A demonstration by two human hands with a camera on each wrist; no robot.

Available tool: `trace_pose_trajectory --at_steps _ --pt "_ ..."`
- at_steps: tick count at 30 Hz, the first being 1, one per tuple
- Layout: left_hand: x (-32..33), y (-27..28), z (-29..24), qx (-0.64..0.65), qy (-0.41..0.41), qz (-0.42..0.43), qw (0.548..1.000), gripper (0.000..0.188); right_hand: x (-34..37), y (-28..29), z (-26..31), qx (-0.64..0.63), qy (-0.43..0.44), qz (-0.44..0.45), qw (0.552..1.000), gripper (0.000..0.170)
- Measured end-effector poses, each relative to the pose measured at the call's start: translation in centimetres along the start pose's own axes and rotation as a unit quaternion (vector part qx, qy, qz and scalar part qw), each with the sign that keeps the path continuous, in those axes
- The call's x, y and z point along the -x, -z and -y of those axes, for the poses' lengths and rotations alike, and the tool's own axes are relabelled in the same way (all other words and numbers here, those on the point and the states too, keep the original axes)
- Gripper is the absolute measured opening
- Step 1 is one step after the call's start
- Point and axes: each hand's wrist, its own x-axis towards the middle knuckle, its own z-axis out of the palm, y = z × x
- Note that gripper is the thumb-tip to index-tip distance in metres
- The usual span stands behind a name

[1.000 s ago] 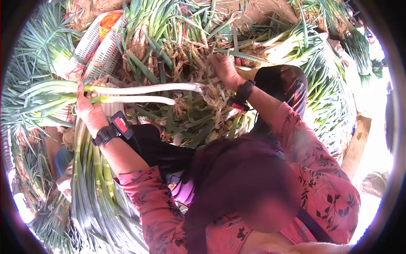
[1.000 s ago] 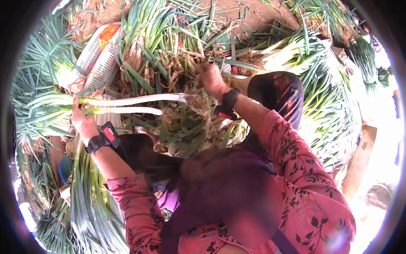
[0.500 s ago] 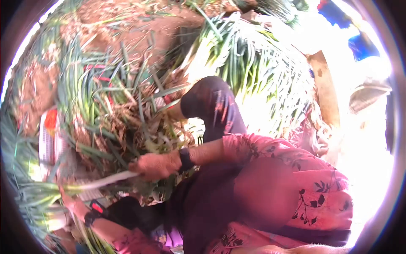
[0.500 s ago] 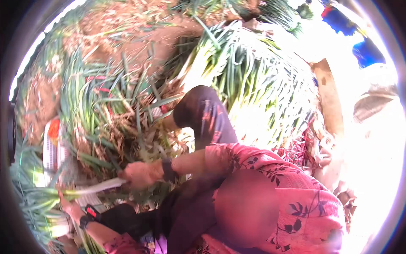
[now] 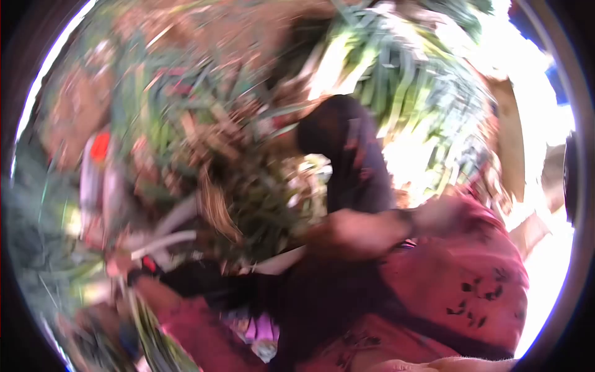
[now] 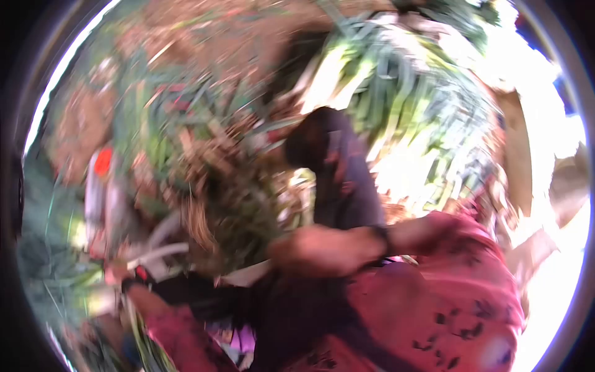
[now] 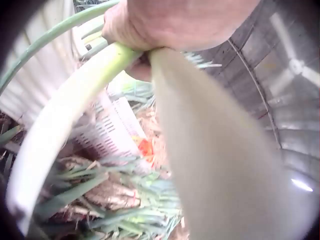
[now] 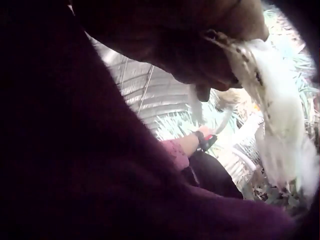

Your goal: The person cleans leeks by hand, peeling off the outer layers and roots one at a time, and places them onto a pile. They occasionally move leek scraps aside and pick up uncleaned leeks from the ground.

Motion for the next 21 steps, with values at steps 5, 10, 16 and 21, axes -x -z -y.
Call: trace_pose_trajectory --at_steps 5,10,16,21 --pt "1.0 10.2 5.2 0.474 0.255 0.082 0.839 0.028 -2.0 5.0 -1.1 -0.21 -0.12 -0.339 0.909 0.012" --pt "-0.3 18.8 5.2 0.893 0.408 -0.059 0.18 0.026 -10.2 5.3 -7.9 0.633 0.109 0.0 0.766 0.043" --pt "1.4 26.4 6.6 0.935 0.316 -0.037 0.154 0.028 -20.4 2.3 -1.1 0.451 0.21 -0.064 0.865 0.028" --pt "2.6 34.1 8.4 0.992 0.111 0.058 -0.028 0.048 -22.3 -0.5 -5.8 0.332 0.2 -0.085 0.918 0.013"
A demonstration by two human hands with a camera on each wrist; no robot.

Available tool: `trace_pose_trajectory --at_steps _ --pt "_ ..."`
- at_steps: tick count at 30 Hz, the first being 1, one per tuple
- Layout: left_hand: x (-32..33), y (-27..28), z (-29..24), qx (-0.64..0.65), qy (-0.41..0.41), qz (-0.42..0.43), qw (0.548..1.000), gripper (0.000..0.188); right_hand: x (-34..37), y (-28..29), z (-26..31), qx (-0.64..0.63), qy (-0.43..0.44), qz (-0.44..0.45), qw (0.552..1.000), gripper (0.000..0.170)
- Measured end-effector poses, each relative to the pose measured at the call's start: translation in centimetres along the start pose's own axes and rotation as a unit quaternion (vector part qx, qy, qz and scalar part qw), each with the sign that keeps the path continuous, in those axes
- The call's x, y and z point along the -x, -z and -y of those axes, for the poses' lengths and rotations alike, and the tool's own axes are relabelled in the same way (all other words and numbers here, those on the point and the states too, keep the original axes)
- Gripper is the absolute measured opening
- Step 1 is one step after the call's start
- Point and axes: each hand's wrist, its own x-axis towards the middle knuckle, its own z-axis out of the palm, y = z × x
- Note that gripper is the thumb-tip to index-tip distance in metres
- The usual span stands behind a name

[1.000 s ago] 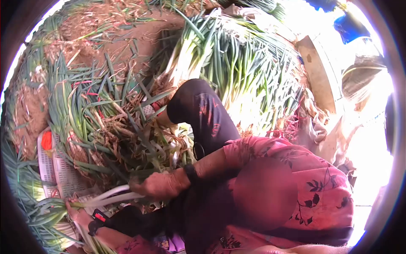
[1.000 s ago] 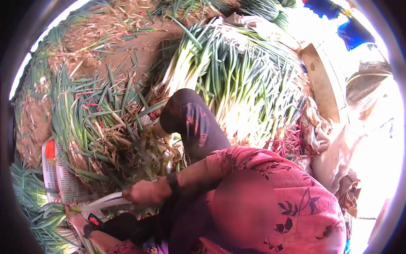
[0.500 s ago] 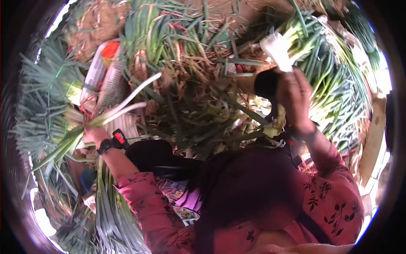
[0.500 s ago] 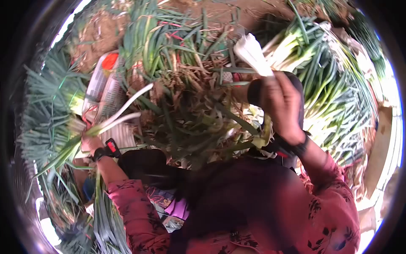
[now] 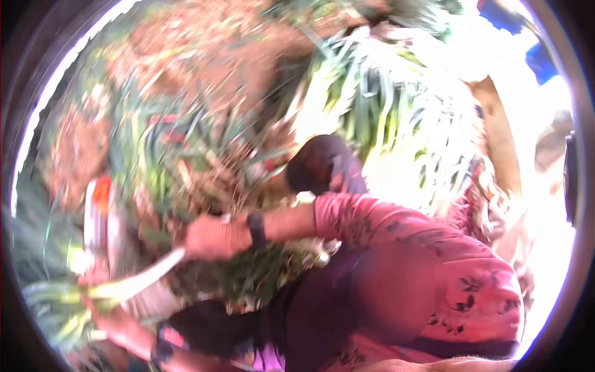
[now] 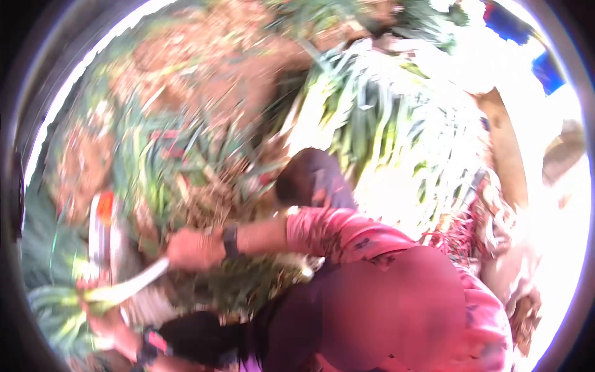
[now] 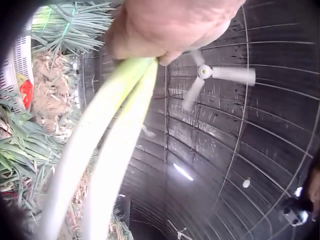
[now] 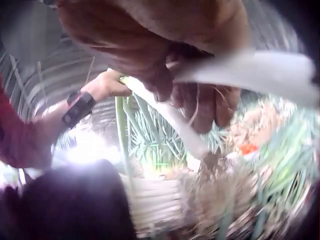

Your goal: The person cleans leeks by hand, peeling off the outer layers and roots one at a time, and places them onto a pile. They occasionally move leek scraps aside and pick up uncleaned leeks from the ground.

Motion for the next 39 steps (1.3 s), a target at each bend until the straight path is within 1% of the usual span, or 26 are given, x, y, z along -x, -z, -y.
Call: trace_pose_trajectory --at_steps 1,2,5,6,8,12,13,14,15,16,17,18,19,20,21,23,24,26,28,29,31,34,36,37,38,39 --pt "-1.8 2.3 -0.1 0.138 0.06 0.105 0.983 0.052 0.2 1.2 1.5 -0.085 -0.037 -0.051 0.994 0.013" --pt "0.6 -1.6 -0.1 -0.058 -0.06 0.003 0.997 0.054 0.6 2.0 2.2 -0.121 -0.013 -0.046 0.992 0.019" --pt "4.5 -11.4 4.7 -0.065 -0.041 -0.039 0.996 0.057 1.4 4.0 4.1 -0.243 -0.022 -0.083 0.966 0.027" --pt "4.7 -12.2 6.2 -0.105 -0.04 0.014 0.994 0.058 1.7 4.6 4.5 -0.301 -0.031 -0.126 0.945 0.029" --pt "3.3 -12.1 9.1 -0.076 0.017 0.13 0.989 0.067 3.7 7.6 5.5 -0.267 -0.064 -0.05 0.96 0.042" --pt "10.1 -26.4 13.0 -0.047 0.081 0.359 0.928 0.081 9.2 10.8 7.0 -0.24 -0.148 -0.255 0.925 0.031" --pt "11.0 -27.2 14.1 -0.065 0.082 0.402 0.909 0.084 10.1 13.7 7.5 -0.198 -0.181 -0.294 0.917 0.035" --pt "11.6 -27.7 15.2 -0.083 0.083 0.443 0.889 0.088 11.2 15.7 7.1 -0.21 -0.237 -0.341 0.885 0.037" --pt "12.1 -28.7 15.3 -0.075 0.095 0.509 0.852 0.093 11.9 19.7 8.4 -0.303 -0.315 -0.382 0.814 0.034" --pt "12.2 -28.4 15.2 -0.108 0.103 0.521 0.84 0.087 13.9 21.3 6.8 -0.349 -0.244 -0.435 0.794 0.029" --pt "12.0 -27.7 15.3 -0.135 0.126 0.521 0.833 0.085 16.1 23.8 5.5 -0.25 -0.329 -0.447 0.793 0.023" --pt "11.4 -26.6 15.2 -0.162 0.148 0.518 0.827 0.084 19.1 25.6 3.3 -0.247 -0.337 -0.465 0.781 0.022" --pt "10.4 -24.9 15.6 -0.18 0.17 0.495 0.833 0.078 21.8 26.5 1.6 -0.27 -0.33 -0.506 0.75 0.021" --pt "9.0 -22.6 15.8 -0.181 0.192 0.47 0.842 0.069 24.3 26.9 0.7 -0.222 -0.393 -0.542 0.709 0.017" --pt "7.8 -20.7 15.7 -0.188 0.2 0.436 0.857 0.064 30.9 26.3 -3.1 -0.176 -0.427 -0.529 0.712 0.014" --pt "5.6 -16.0 14.8 -0.226 0.218 0.331 0.89 0.053 35.3 24.2 -4.2 -0.108 -0.581 -0.463 0.66 0.017" --pt "4.2 -13.8 14.1 -0.227 0.224 0.286 0.904 0.049 38.9 24.3 -5.1 0.136 -0.71 -0.193 0.663 0.025" --pt "1.5 -8.6 12.8 -0.273 0.213 0.2 0.917 0.047 45.3 22.6 -7.5 0.323 -0.658 -0.061 0.677 0.059" --pt "-0.6 -4.6 11.4 -0.28 0.195 0.126 0.932 0.045 40.8 24.9 -9.0 0.243 -0.639 -0.164 0.711 0.051" --pt "-0.5 -2.1 10.6 -0.286 0.208 0.138 0.925 0.05 35.9 25.4 -8.0 0.263 -0.537 -0.211 0.773 0.043" --pt "-1.7 1.2 10.2 -0.274 0.2 0.117 0.934 0.051 24.1 24.8 -8.2 0.038 -0.529 -0.311 0.788 0.036" --pt "-1.9 3.2 10.3 -0.259 0.198 0.071 0.943 0.05 12.6 18.8 -11.3 -0.061 -0.447 -0.24 0.859 0.031" --pt "-0.3 2.4 9.9 -0.3 0.207 0.032 0.931 0.047 9.2 12.0 -16.8 -0.182 -0.453 -0.141 0.861 0.027" --pt "0.5 1.8 9.7 -0.323 0.205 0.02 0.924 0.043 9.1 7.6 -21.1 -0.172 -0.472 -0.078 0.861 0.025" --pt "1.1 1.5 9.5 -0.321 0.208 0.015 0.924 0.043 6.6 4.5 -21.6 0.108 -0.373 0.071 0.919 0.023" --pt "1.4 1.4 9.2 -0.337 0.224 0.01 0.915 0.04 5.6 1.2 -23.2 0.056 -0.399 0.064 0.913 0.022"
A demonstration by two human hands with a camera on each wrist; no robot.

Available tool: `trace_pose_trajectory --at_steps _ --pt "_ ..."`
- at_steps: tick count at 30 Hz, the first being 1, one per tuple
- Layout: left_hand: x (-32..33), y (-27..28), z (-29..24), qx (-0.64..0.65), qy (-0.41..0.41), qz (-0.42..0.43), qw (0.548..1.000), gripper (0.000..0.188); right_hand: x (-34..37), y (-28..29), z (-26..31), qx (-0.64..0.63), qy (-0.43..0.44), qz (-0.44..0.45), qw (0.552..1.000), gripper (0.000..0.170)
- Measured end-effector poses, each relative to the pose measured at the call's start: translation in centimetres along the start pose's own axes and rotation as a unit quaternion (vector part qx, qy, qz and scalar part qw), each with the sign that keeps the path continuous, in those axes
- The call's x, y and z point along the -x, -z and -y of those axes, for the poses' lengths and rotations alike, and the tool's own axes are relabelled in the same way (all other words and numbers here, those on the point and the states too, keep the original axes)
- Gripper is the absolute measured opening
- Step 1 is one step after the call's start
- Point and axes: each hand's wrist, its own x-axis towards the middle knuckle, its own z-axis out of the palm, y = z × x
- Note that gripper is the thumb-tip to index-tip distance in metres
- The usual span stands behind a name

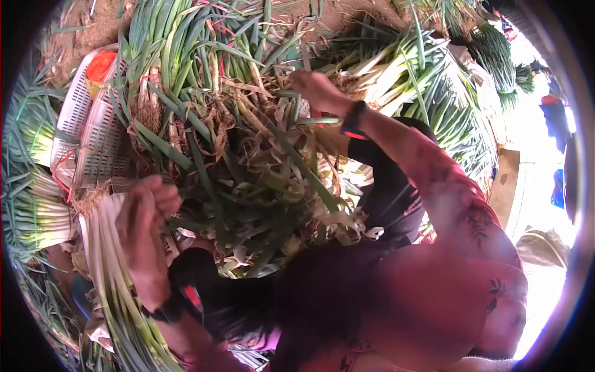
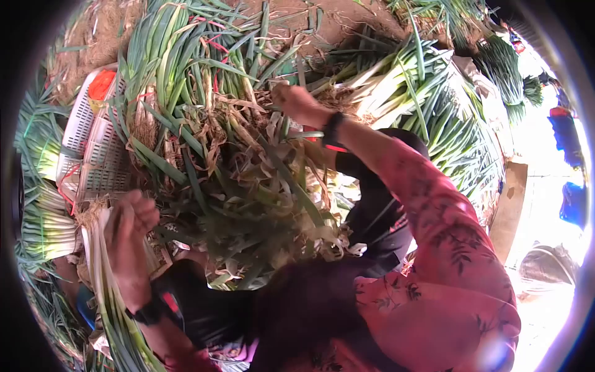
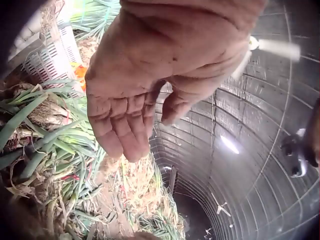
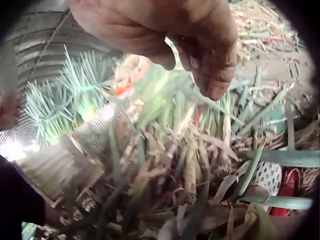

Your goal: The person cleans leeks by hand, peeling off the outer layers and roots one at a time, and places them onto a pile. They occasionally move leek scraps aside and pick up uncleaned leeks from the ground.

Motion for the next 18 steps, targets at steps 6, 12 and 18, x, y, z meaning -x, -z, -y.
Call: trace_pose_trajectory --at_steps 6,12,18 --pt "1.8 1.6 -0.6 -0.024 0.009 0.002 1.0 0.035 -8.7 -17.7 -10.6 0.123 0.039 0.018 0.991 0.022" --pt "1.4 2.4 -3.5 -0.027 0.052 0.023 0.998 0.042 -11.9 -21.4 -10.5 -0.059 -0.223 -0.041 0.972 0.052" --pt "0.9 2.7 -3.1 0.033 0.113 0.038 0.992 0.043 -16.5 -20.2 -10.5 -0.203 -0.282 0.034 0.937 0.058"
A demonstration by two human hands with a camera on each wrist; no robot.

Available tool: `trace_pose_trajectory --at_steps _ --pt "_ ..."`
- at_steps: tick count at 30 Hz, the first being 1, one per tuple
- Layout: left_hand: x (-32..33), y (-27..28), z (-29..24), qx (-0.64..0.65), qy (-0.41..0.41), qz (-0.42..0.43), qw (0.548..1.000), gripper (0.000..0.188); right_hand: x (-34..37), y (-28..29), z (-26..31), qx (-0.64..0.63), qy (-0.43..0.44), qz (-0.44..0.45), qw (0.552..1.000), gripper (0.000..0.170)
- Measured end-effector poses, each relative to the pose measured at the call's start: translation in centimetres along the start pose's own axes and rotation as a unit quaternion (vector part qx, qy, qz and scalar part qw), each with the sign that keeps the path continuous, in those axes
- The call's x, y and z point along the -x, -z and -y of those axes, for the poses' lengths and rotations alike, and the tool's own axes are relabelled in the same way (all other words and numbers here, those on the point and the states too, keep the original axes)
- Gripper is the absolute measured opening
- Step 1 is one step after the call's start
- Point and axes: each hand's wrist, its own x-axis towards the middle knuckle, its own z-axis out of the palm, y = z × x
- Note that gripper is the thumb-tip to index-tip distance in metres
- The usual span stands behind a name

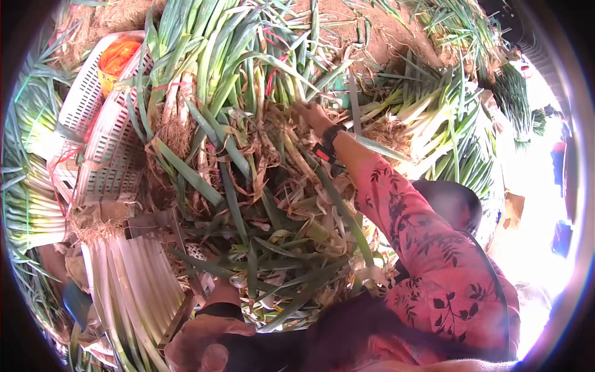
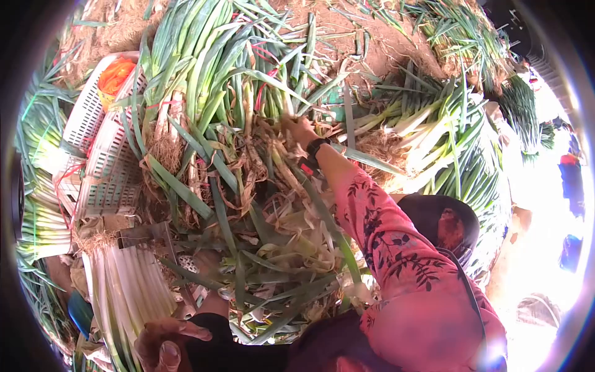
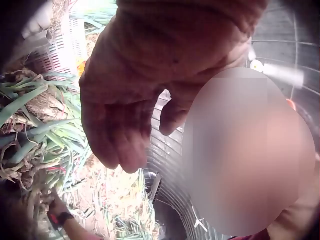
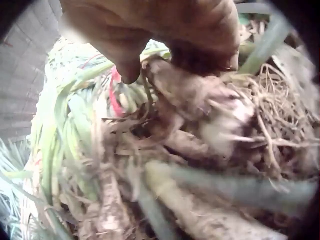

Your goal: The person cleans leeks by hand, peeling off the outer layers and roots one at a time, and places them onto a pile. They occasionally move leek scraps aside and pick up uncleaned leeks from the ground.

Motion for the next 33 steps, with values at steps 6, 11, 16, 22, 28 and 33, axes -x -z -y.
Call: trace_pose_trajectory --at_steps 6,11,16,22,28,33 --pt "0.4 -0.5 1.1 0.024 0.005 0.016 1.0 0.038 10.2 0.4 3.7 -0.286 0.082 0.118 0.948 0.053" --pt "-0.4 -2.3 1.9 0.004 -0.085 -0.018 0.996 0.037 27.6 -3.6 3.3 -0.174 0.203 0.108 0.958 0.044" --pt "-1.3 -2.7 3.2 -0.044 -0.09 -0.011 0.995 0.033 44.0 -4.6 0.8 -0.386 -0.007 0.394 0.834 0.034" --pt "-2.5 -1.9 6.5 -0.097 -0.105 -0.011 0.99 0.044 44.2 -1.2 8.9 -0.285 0.265 0.177 0.904 0.029" --pt "0.0 -5.9 4.9 0.038 -0.129 0.077 0.988 0.057 50.4 0.0 13.6 -0.51 0.035 0.449 0.733 0.04" --pt "-5.3 -1.4 7.9 0.114 -0.209 -0.057 0.969 0.057 51.2 1.6 11.2 -0.413 0.202 0.288 0.84 0.03"
